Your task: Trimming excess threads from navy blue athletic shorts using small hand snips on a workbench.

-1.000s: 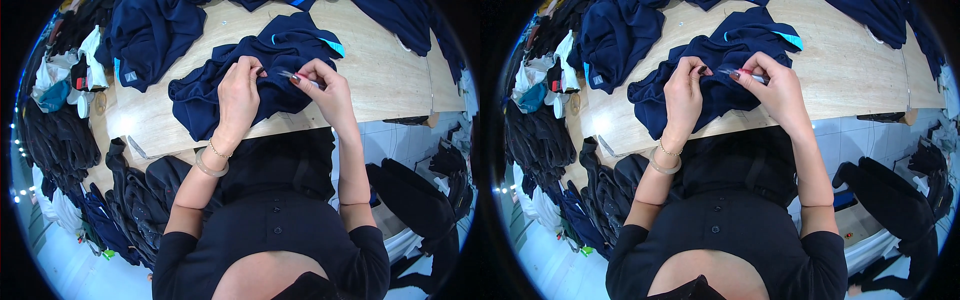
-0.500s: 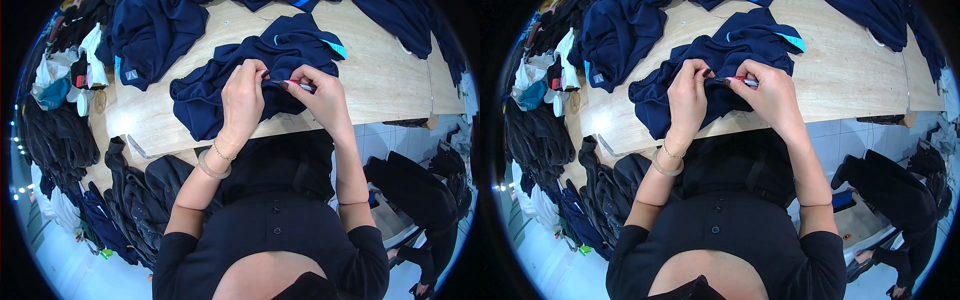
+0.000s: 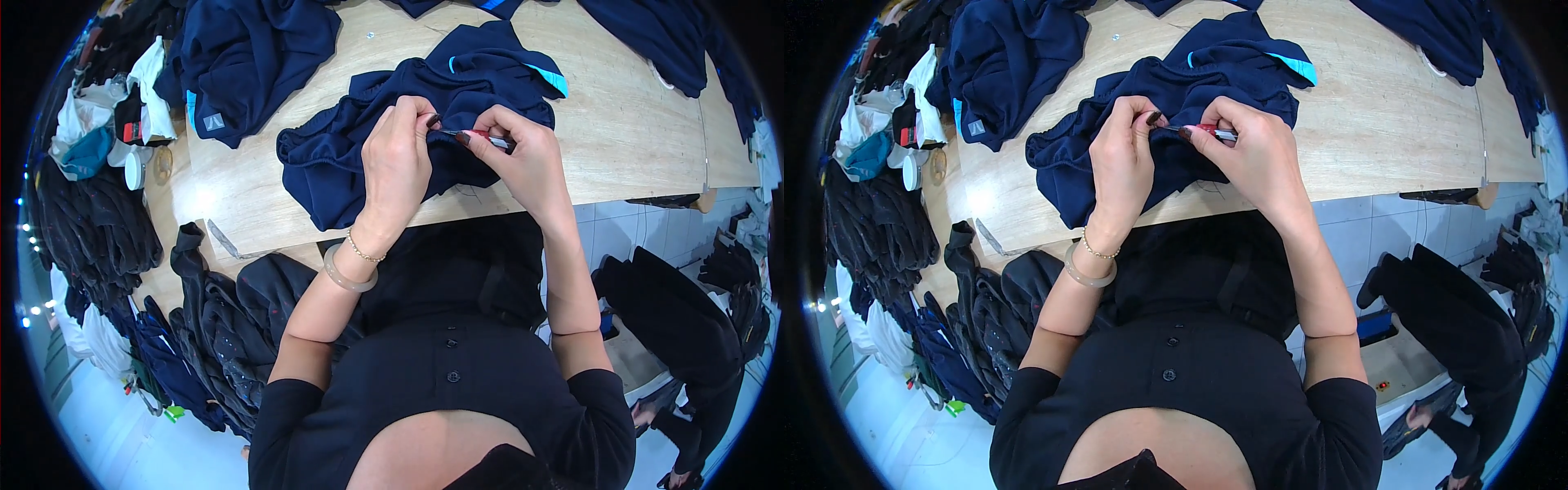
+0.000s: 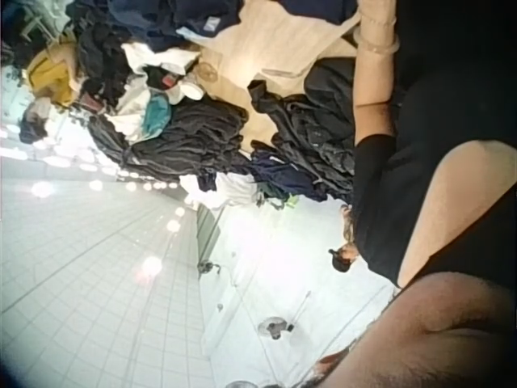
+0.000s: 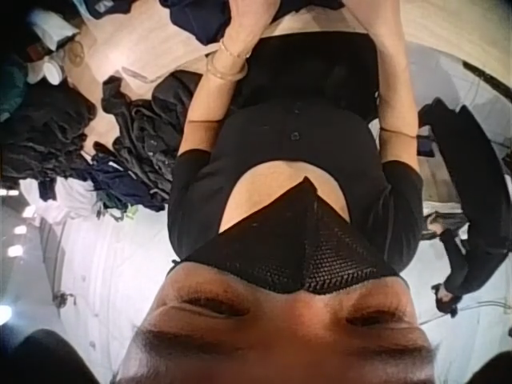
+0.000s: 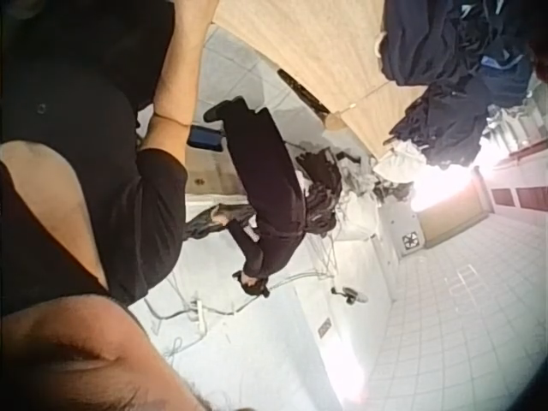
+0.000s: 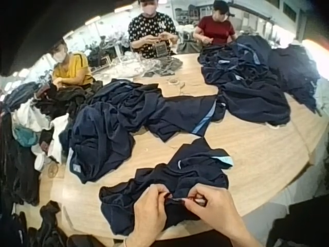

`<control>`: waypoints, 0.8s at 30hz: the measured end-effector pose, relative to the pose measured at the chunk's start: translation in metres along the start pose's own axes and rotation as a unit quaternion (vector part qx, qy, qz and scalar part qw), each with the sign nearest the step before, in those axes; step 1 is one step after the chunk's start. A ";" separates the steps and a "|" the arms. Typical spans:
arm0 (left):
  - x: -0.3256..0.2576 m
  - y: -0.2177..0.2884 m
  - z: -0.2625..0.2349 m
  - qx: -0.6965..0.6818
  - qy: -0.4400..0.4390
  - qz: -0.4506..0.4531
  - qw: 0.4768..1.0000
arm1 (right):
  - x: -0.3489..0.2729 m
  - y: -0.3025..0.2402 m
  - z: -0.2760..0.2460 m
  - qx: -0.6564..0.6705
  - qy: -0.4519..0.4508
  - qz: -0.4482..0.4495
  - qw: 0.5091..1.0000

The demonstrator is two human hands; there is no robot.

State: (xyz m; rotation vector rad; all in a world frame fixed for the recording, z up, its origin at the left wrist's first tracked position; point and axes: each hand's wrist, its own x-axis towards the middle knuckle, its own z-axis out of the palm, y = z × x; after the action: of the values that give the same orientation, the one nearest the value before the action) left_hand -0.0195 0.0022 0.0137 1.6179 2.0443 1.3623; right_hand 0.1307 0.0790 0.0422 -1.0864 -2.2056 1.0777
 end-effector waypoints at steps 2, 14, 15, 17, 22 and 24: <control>0.000 0.000 0.000 0.003 0.001 0.000 1.000 | 0.000 0.001 0.001 0.015 -0.003 -0.005 1.000; -0.003 0.007 -0.012 -0.030 0.071 -0.019 0.997 | 0.005 0.001 0.004 0.041 -0.031 0.023 0.998; -0.008 0.013 -0.020 -0.039 0.126 -0.025 0.991 | 0.005 0.003 0.001 0.044 -0.035 0.020 0.998; -0.030 0.022 -0.023 -0.082 0.044 0.013 0.996 | 0.006 0.008 -0.006 0.101 -0.018 0.091 0.991; -0.077 0.023 -0.037 -0.071 -0.301 0.035 0.950 | 0.009 0.027 -0.011 0.152 0.066 0.059 0.984; -0.069 0.014 -0.064 -0.021 -0.213 0.033 0.976 | 0.009 0.014 -0.012 0.122 0.046 0.087 0.988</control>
State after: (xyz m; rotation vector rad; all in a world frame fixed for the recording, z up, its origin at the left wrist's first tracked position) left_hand -0.0246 -0.0908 0.0346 1.7876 1.7125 0.9589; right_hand 0.1393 0.0970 0.0386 -1.2092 -1.8756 1.3044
